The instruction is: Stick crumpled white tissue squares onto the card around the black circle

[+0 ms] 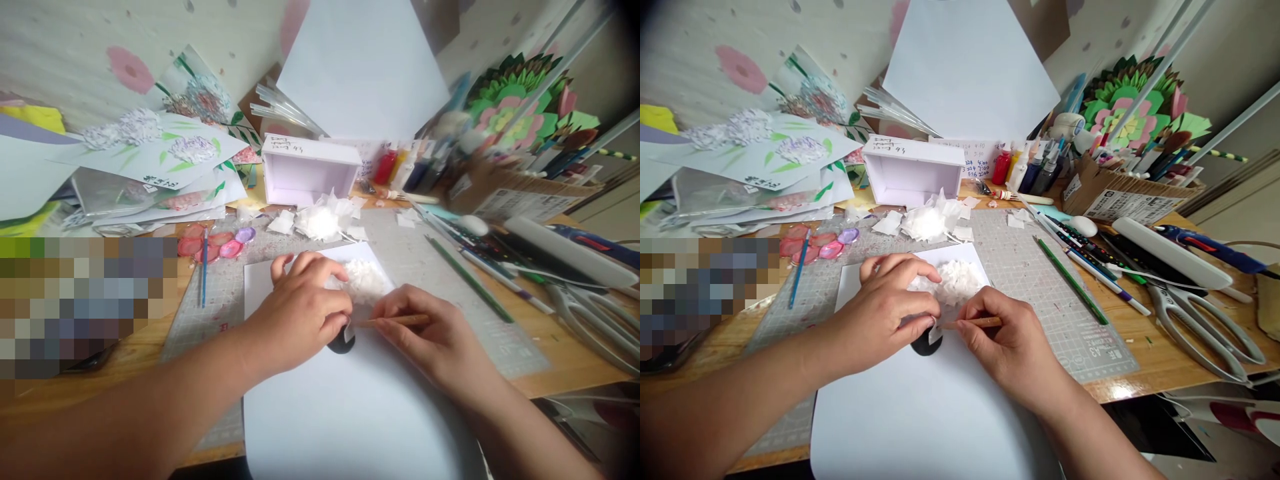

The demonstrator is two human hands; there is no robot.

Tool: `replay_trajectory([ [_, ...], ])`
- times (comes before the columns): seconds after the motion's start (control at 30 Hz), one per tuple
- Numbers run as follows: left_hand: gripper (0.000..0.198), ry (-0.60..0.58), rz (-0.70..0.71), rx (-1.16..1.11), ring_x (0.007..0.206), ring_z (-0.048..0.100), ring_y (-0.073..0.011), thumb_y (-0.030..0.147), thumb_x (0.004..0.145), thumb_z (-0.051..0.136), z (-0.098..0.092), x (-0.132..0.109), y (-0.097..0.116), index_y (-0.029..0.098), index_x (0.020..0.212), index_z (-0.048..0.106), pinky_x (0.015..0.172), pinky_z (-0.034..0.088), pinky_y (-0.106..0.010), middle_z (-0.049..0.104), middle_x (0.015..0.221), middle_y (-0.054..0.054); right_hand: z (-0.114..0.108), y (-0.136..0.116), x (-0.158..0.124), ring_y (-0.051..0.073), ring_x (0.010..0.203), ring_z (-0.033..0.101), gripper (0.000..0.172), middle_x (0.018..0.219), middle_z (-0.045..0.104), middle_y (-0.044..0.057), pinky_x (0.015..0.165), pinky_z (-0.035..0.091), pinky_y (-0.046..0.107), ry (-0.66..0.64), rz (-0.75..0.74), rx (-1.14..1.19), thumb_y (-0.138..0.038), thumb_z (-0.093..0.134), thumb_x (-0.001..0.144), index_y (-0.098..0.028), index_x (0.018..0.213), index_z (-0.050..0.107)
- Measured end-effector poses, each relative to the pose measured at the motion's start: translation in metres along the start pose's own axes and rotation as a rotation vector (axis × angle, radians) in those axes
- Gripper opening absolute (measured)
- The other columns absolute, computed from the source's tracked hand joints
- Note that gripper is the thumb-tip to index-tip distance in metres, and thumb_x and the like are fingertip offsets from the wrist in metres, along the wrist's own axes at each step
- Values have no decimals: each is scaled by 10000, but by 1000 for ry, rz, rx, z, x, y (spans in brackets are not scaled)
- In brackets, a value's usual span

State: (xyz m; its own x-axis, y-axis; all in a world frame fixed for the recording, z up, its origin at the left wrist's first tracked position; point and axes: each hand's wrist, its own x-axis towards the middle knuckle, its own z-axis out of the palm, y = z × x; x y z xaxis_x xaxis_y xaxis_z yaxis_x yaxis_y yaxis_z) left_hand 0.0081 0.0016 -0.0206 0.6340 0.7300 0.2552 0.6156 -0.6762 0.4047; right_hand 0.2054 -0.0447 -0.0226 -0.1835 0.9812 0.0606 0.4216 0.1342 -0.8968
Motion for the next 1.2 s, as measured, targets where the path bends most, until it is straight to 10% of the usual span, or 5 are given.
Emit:
replay_trajectory([
  [0.5,179,-48,130,-112,1140,360,-243,126,700,572,-22,-8,-2,255,622,668,929,229,-415,503,1119,5,-1,2,7,107,565,462,179,655,538,-6,498,335,207,-108,158,194,-326,584,800,-177,733,510],
  [0.97,215,-113,101,-33,1194,304,-276,204,750,584,-20,-8,-3,360,854,688,908,200,-460,484,1229,30,-5,18,5,96,542,475,189,630,571,-11,515,345,200,186,167,618,-280,684,743,-179,686,534],
  [1.2,171,-107,113,-25,1193,316,-264,226,787,545,-22,-11,-4,324,848,672,907,171,-472,476,1259,21,-41,12,35,137,697,589,194,828,618,16,656,461,255,210,22,405,-293,679,750,-176,699,533],
])
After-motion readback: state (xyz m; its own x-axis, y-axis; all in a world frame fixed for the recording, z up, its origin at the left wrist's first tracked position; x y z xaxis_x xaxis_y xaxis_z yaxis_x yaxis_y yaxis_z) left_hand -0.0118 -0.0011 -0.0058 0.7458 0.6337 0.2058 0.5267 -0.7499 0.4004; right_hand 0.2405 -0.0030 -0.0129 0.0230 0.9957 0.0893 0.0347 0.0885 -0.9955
